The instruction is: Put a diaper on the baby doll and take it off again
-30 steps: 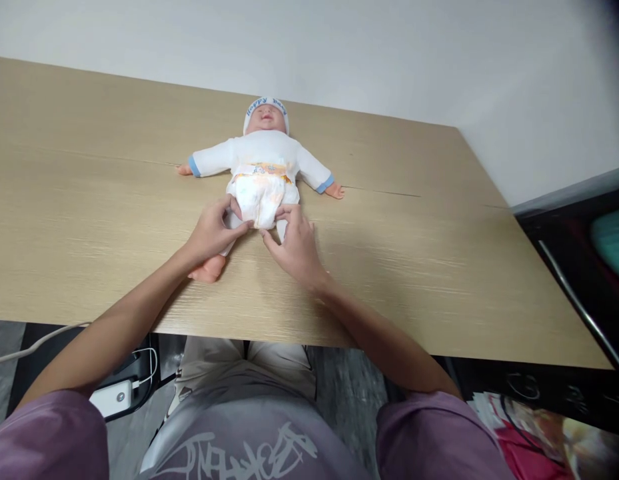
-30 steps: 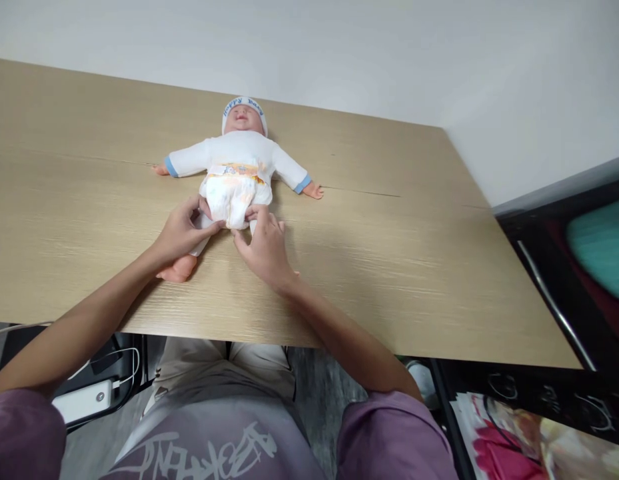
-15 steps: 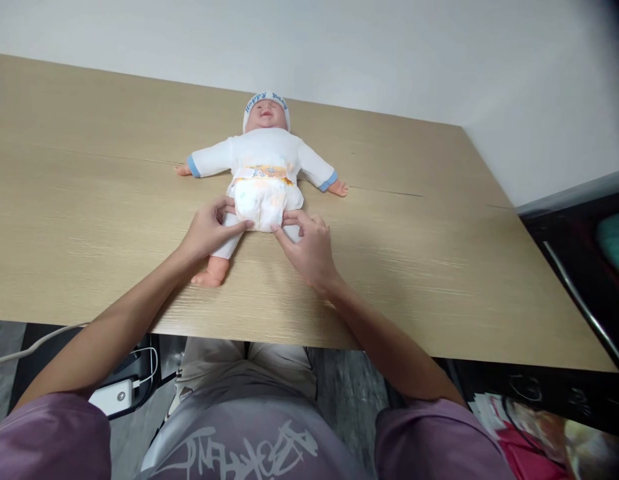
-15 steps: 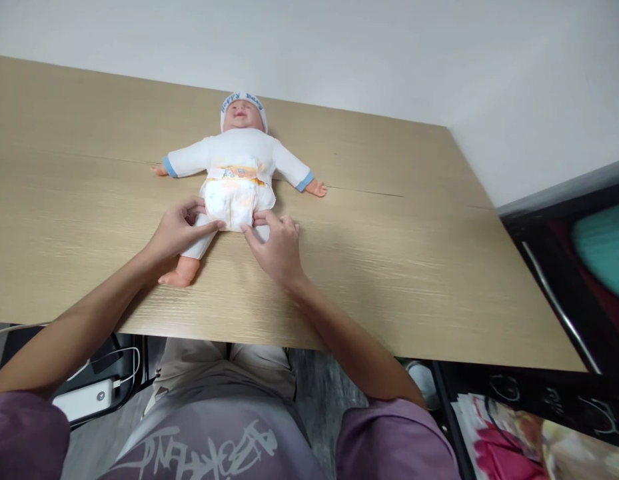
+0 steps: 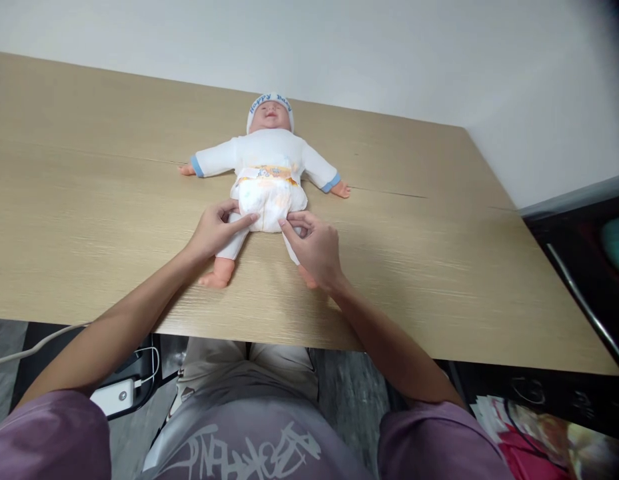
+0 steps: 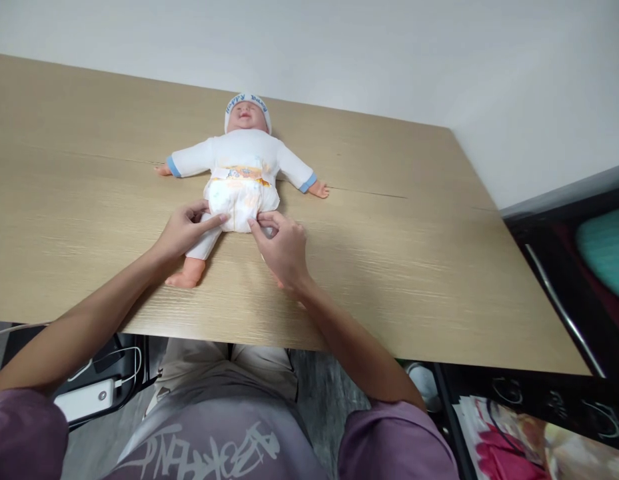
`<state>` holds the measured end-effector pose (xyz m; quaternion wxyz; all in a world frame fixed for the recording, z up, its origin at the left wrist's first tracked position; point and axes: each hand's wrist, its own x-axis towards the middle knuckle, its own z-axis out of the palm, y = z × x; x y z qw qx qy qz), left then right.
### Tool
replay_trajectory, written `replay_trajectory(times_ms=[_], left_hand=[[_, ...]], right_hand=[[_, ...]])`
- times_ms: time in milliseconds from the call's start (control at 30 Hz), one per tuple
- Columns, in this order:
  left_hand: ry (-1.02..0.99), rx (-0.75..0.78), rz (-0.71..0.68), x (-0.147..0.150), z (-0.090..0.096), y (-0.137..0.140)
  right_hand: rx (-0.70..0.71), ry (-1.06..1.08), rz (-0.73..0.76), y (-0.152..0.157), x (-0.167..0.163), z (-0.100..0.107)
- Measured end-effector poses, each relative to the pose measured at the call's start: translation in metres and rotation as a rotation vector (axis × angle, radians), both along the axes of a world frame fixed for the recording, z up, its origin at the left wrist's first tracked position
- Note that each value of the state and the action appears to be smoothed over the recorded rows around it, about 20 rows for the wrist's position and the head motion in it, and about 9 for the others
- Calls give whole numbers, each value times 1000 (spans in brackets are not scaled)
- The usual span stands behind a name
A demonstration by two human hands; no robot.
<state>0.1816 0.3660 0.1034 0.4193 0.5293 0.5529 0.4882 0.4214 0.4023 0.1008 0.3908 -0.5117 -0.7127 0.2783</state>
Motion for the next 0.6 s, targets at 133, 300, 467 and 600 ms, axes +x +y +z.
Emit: replay_trajectory(times_ms=[133,300,467,600], left_hand=[[41,-6,-29,0,3,-1],[-42,-51,-1,1,7,1],[-202,-80,-8,1,3,4],[-260,-110,60,-5,0,5]], right_hand=[[57,-105,20,0,-5,-1],[-97,53,61,5,-5,1],[-226,199,113,10,1,0],[-44,71,84,5,5,-9]])
